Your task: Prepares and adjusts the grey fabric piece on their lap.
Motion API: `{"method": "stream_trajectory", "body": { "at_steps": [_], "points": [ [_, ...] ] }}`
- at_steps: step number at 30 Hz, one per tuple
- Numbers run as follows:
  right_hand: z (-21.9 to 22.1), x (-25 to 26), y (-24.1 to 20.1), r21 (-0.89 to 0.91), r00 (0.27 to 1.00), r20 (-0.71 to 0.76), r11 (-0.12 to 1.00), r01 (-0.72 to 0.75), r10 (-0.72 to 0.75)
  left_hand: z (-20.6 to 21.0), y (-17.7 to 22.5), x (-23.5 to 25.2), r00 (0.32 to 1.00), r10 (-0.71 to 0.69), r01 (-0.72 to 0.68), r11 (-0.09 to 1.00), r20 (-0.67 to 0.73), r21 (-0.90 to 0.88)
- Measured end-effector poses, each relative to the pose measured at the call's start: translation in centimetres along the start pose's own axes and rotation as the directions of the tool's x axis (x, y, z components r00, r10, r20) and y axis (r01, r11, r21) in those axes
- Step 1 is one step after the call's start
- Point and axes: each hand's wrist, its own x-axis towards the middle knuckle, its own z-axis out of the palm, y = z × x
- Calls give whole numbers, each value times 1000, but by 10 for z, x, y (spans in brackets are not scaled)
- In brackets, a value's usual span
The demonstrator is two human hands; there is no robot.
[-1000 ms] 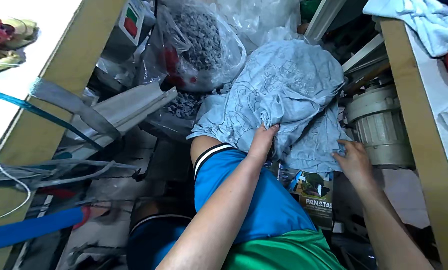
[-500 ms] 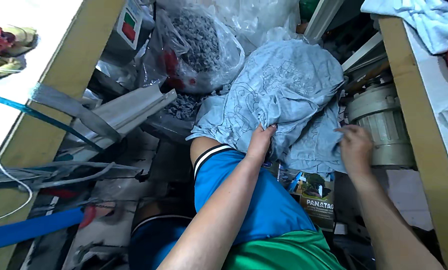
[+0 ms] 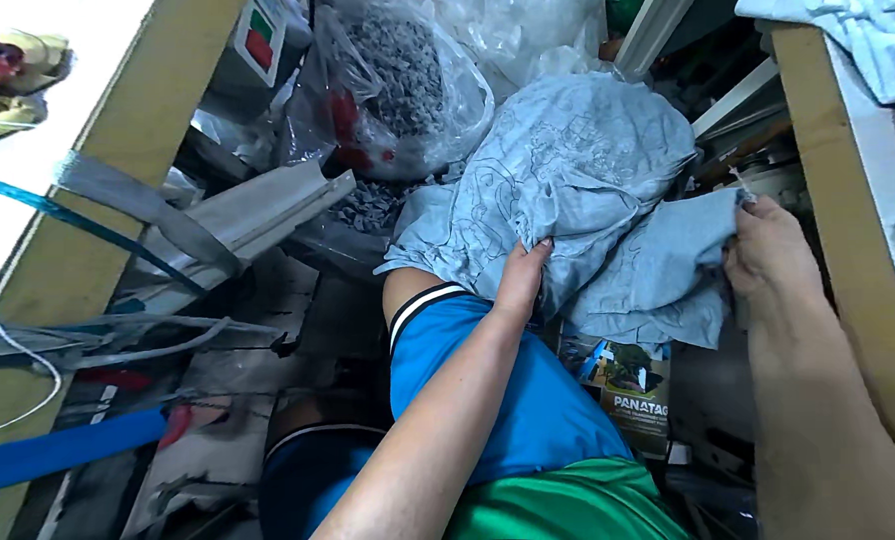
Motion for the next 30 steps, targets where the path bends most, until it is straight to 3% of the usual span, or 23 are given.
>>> {"method": "stream_trajectory", "body": {
  "at_steps": [7,11,14,17,19,21,24,27,30],
  "points": [
    [61,-2,-49,225,932,319,942,-249,170,5,-4,1,983,49,-73,989,176,128],
    [76,7,-59,202,823,567,961,-187,41,-2,-6,5,990,18,-36,991,141,127],
    [59,8,-58,111,899,414,988,109,-146,-3,-4,7,994,-50,34,986,93,166],
    [16,-4,-28,-140,935,219,939,314,-280,-2,-2,8,998,-37,27,985,52,172],
    [-14,-25,9,-343,950,159,887,308,-268,-2,-4,8,999,-33,27,988,41,149],
    [-33,-46,49,-522,964,191,812,260,-186,-2,-5,9,998,-43,37,988,40,152],
    [-34,-67,94,-720,975,214,667,193,-51,-3,-6,8,997,-76,69,984,33,164],
    [-31,-73,118,-781,970,213,575,243,-121,-3,-4,6,995,-92,86,984,29,155],
    [-39,-71,113,-773,953,181,565,290,-242,-2,-2,5,997,-71,66,988,35,141]
  ]
}}
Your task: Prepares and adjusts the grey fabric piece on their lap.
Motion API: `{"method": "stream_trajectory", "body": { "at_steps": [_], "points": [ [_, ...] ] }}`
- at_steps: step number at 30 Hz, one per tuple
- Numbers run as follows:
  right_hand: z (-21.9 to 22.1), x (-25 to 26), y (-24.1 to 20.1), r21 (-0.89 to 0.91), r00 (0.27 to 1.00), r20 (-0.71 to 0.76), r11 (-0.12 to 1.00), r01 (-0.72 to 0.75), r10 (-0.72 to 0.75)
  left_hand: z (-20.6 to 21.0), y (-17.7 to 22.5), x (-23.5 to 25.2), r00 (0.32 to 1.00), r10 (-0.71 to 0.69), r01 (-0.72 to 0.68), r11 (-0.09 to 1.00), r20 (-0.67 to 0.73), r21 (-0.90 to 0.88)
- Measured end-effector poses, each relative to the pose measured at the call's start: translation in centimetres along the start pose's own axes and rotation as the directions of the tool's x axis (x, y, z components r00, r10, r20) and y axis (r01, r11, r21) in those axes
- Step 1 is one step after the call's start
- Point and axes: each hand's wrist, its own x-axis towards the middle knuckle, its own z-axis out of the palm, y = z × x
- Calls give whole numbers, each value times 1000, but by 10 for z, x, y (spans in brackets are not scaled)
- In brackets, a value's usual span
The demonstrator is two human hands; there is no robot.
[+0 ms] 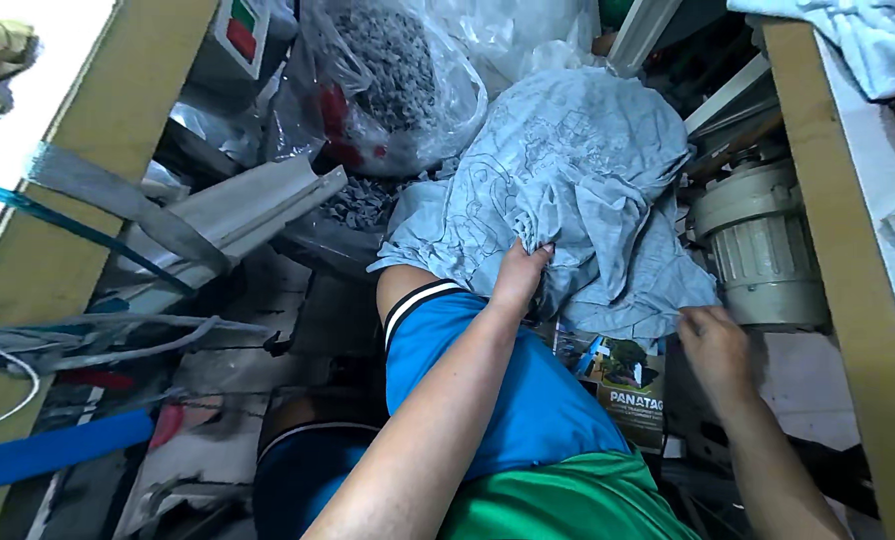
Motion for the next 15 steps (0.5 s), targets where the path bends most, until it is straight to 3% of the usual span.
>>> {"method": "stream_trajectory", "body": {
  "at_steps": [5,7,10,13,15],
  "points": [
    [-41,11,-18,97,986,-109,988,-116,126,1,-2,0,1000,26,-26,1000,3,-2],
    [-52,17,-32,168,982,-149,982,-90,116,1,-2,-1,999,46,-45,999,21,-17],
    [-62,36,-59,136,968,-226,980,144,-110,3,0,-5,992,93,-96,995,90,33],
    [-63,66,-99,41,873,-285,905,423,-395,10,-7,-5,965,193,-222,961,177,167],
    [-56,87,-128,31,809,-245,830,558,-534,14,-9,-4,945,223,-286,919,240,271]
  ]
}}
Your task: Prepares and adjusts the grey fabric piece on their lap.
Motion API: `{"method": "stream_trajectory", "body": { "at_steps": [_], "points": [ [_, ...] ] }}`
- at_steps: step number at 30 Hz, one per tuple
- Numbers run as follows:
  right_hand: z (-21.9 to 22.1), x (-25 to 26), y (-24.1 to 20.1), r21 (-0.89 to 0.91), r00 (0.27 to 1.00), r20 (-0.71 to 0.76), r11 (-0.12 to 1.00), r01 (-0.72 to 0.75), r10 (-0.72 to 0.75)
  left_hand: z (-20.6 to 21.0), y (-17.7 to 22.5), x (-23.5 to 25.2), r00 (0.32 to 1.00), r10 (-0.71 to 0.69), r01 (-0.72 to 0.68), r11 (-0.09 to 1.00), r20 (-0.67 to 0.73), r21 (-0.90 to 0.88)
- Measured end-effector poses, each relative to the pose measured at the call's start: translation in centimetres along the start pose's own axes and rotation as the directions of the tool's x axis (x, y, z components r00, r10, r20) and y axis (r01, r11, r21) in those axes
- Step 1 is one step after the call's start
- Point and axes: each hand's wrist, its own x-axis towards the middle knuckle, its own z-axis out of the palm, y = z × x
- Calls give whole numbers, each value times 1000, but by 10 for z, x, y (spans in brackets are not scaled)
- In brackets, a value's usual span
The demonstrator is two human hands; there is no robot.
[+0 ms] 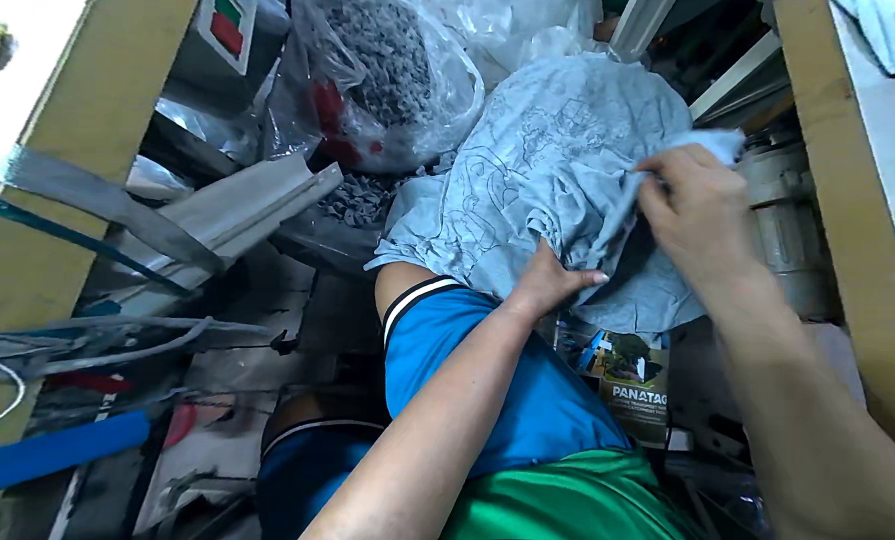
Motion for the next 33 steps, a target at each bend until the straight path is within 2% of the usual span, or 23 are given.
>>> {"method": "stream_trajectory", "body": {
  "at_steps": [3,5,6,8,10,11,13,14,16,20,22,26,29,30,33],
  "points": [
    [26,34,-13,113,978,176,989,92,-111,-4,9,1,996,-81,74,978,27,193],
    [33,45,-13,225,937,324,973,56,-128,-8,11,2,993,-111,117,973,-45,198],
    [30,45,-11,270,930,353,963,2,-101,-11,9,3,989,-122,133,980,-79,151],
    [21,25,2,323,970,242,941,-99,19,-15,3,5,984,-147,150,989,-103,22],
    [12,-14,24,256,967,132,935,-246,219,-14,-1,8,978,-184,175,980,-101,-92],
    [8,-38,36,191,929,147,912,-363,339,-13,-2,8,975,-197,186,976,-99,-115],
    [7,-85,58,59,799,247,815,-577,548,-12,-1,8,974,-209,196,972,-91,-128],
    [9,-105,67,-6,742,283,775,-632,607,-12,0,7,974,-210,197,971,-87,-135],
    [16,-132,73,-76,689,327,745,-663,647,-12,-1,6,975,-201,186,970,-89,-155],
    [35,-146,77,-92,747,239,780,-619,621,-11,0,6,975,-202,183,964,-89,-191],
    [35,-144,80,-129,749,222,780,-612,624,-12,-1,6,975,-204,184,963,-88,-195],
    [10,-138,77,-194,682,282,737,-648,674,-14,-1,6,975,-207,192,966,-75,-173],
    [-9,-118,57,-135,628,239,665,-734,741,-12,-1,6,976,-205,192,970,-79,-151],
    [-15,-109,50,-94,634,222,664,-742,741,-11,0,6,979,-193,182,974,-70,-134],
    [-25,-70,28,-10,731,199,747,-665,653,-8,0,3,996,-83,81,995,-21,-64]
  ]
}}
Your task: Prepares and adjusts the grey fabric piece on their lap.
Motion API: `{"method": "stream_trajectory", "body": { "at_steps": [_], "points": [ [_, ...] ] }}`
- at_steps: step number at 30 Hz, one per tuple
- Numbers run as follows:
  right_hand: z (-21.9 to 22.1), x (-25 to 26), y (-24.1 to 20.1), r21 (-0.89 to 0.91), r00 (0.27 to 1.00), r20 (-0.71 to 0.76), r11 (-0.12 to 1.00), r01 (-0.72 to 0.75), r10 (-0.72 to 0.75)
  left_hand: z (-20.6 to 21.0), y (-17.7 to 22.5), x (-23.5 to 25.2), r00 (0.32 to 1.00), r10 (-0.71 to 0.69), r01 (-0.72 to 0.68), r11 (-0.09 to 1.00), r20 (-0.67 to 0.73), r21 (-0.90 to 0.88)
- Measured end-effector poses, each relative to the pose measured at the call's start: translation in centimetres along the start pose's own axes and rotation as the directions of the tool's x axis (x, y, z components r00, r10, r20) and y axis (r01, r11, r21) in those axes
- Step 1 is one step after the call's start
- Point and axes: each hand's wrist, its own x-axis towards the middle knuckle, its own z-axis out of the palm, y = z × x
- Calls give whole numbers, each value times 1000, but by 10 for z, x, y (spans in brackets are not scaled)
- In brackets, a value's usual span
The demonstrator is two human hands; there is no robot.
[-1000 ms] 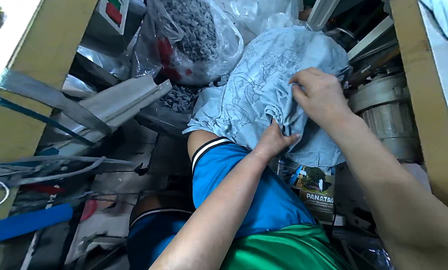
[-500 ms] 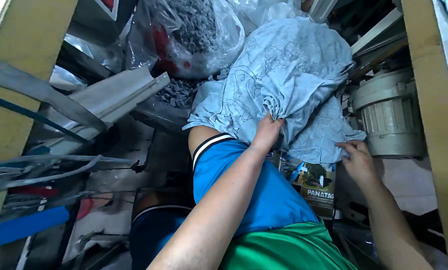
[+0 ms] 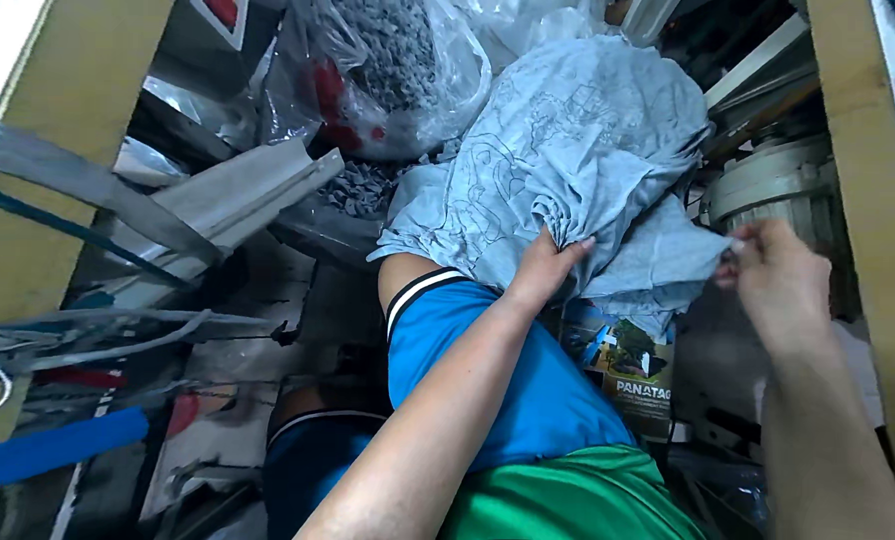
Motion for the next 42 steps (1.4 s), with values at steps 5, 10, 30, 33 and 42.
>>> {"method": "stream_trajectory", "body": {
  "at_steps": [5,10,30,33,42],
  "points": [
    [18,35,-76,-50,945,31,943,328,-327,7,6,-1,995,16,-50,937,102,346],
    [53,58,-93,18,865,272,901,433,-421,-2,7,4,996,-88,88,993,3,78],
    [67,-12,70,-154,984,177,988,24,4,-4,1,11,982,-170,175,983,-81,60],
    [70,-13,77,-154,990,106,982,112,-96,-5,-1,9,985,-153,156,987,-81,34],
    [74,-25,79,-136,989,136,988,73,-54,-4,-2,10,983,-163,167,985,-83,40]
  ]
}}
